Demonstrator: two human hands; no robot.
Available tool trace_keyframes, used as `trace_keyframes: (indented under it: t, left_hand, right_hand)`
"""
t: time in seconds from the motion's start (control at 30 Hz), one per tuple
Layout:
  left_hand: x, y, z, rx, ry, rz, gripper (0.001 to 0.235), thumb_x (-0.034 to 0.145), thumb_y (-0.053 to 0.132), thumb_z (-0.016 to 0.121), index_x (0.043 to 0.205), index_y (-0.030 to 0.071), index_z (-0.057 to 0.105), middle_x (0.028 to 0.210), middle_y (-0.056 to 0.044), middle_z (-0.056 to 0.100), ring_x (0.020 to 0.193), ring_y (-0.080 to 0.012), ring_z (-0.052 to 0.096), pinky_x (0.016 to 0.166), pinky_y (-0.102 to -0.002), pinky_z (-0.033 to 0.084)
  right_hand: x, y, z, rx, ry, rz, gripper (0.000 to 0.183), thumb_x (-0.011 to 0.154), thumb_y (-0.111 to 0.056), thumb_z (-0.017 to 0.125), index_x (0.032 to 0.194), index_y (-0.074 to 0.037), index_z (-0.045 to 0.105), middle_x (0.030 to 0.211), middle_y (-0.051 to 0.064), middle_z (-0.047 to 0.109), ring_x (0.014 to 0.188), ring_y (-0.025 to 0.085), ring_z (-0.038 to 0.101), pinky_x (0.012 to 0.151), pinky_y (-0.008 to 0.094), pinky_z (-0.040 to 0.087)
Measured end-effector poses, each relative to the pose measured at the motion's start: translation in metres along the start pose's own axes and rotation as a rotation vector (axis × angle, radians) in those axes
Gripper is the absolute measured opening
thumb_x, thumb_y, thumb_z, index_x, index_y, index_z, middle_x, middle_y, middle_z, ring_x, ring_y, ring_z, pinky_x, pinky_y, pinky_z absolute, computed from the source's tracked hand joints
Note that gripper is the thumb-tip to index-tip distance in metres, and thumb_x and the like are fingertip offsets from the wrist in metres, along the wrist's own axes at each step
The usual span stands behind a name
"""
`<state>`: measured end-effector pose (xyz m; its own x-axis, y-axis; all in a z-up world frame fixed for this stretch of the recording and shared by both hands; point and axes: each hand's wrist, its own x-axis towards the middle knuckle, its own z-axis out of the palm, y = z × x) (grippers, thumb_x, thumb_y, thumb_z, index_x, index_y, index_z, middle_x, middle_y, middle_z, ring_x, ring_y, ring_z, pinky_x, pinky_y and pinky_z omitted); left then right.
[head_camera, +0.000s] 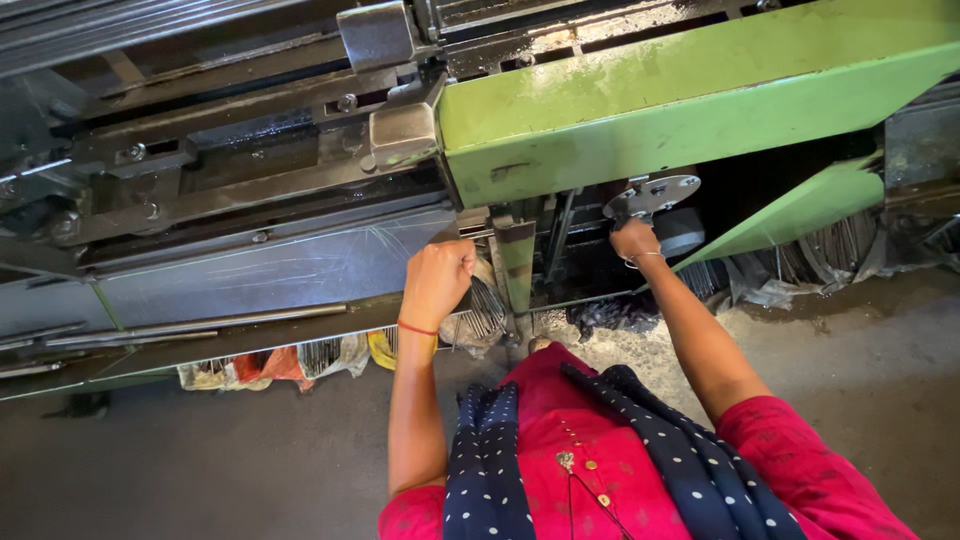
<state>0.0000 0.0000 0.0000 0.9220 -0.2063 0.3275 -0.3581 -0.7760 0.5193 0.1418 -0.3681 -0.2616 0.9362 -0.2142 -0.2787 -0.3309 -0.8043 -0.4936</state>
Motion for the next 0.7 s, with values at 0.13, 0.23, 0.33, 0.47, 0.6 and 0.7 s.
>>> trace_keyframes:
  t: [0.13,0.23,0.33,0.47,0.6,0.7]
  left_hand:
    - [0.000,-0.001,0.001,0.008,0.015,0.016,0.008,0.080,0.005,0.061,0.072,0.007,0.060,0.073,-0.014,0.067,0.075,-0.0390,0.067,0.061,-0.050,0.050]
    - [0.000,0.000,0.001,0.005,0.005,0.013,0.008,0.080,0.005,0.061,0.072,0.008,0.061,0.072,-0.014,0.067,0.074,-0.0387,0.067,0.061,-0.050,0.050]
    - [0.000,0.001,-0.001,0.006,-0.007,0.004,0.007,0.079,0.006,0.061,0.072,0.008,0.061,0.072,-0.014,0.067,0.075,-0.0387,0.067,0.061,-0.049,0.050]
    - [0.000,0.001,-0.002,-0.002,-0.016,0.022,0.006,0.080,0.007,0.062,0.074,0.008,0.062,0.076,-0.013,0.069,0.076,-0.0386,0.068,0.063,-0.049,0.050]
    - [0.001,0.000,-0.001,-0.005,-0.036,-0.004,0.008,0.080,0.005,0.060,0.073,0.009,0.062,0.077,-0.012,0.070,0.076,-0.0368,0.069,0.062,-0.048,0.051]
    - [0.001,0.001,-0.002,0.002,-0.064,-0.035,0.008,0.078,0.004,0.059,0.073,0.009,0.062,0.075,-0.012,0.069,0.075,-0.0359,0.069,0.062,-0.047,0.050]
  right_hand:
    - [0.001,0.000,-0.002,0.022,0.021,0.012,0.049,0.086,-0.030,0.062,0.116,0.008,0.068,0.118,0.038,0.065,0.116,0.050,0.063,0.102,0.051,0.049]
    - [0.000,0.001,-0.002,0.038,0.031,-0.014,0.048,0.086,-0.029,0.061,0.114,0.009,0.068,0.116,0.039,0.066,0.116,0.051,0.064,0.103,0.051,0.050]
    - [0.000,0.001,-0.001,0.034,0.037,-0.037,0.048,0.087,-0.030,0.059,0.113,0.009,0.068,0.114,0.039,0.066,0.113,0.051,0.064,0.101,0.052,0.050]
    - [0.006,0.003,0.003,0.016,0.038,-0.055,0.044,0.089,-0.030,0.055,0.106,0.008,0.072,0.111,0.039,0.066,0.111,0.052,0.064,0.101,0.054,0.050]
    - [0.009,0.008,0.008,0.041,0.049,-0.070,0.045,0.087,-0.031,0.056,0.104,0.008,0.071,0.109,0.038,0.067,0.110,0.051,0.065,0.098,0.054,0.051]
    - [0.010,0.008,0.008,0.009,0.062,-0.065,0.046,0.084,-0.031,0.059,0.106,0.008,0.070,0.109,0.037,0.067,0.109,0.050,0.065,0.098,0.053,0.052]
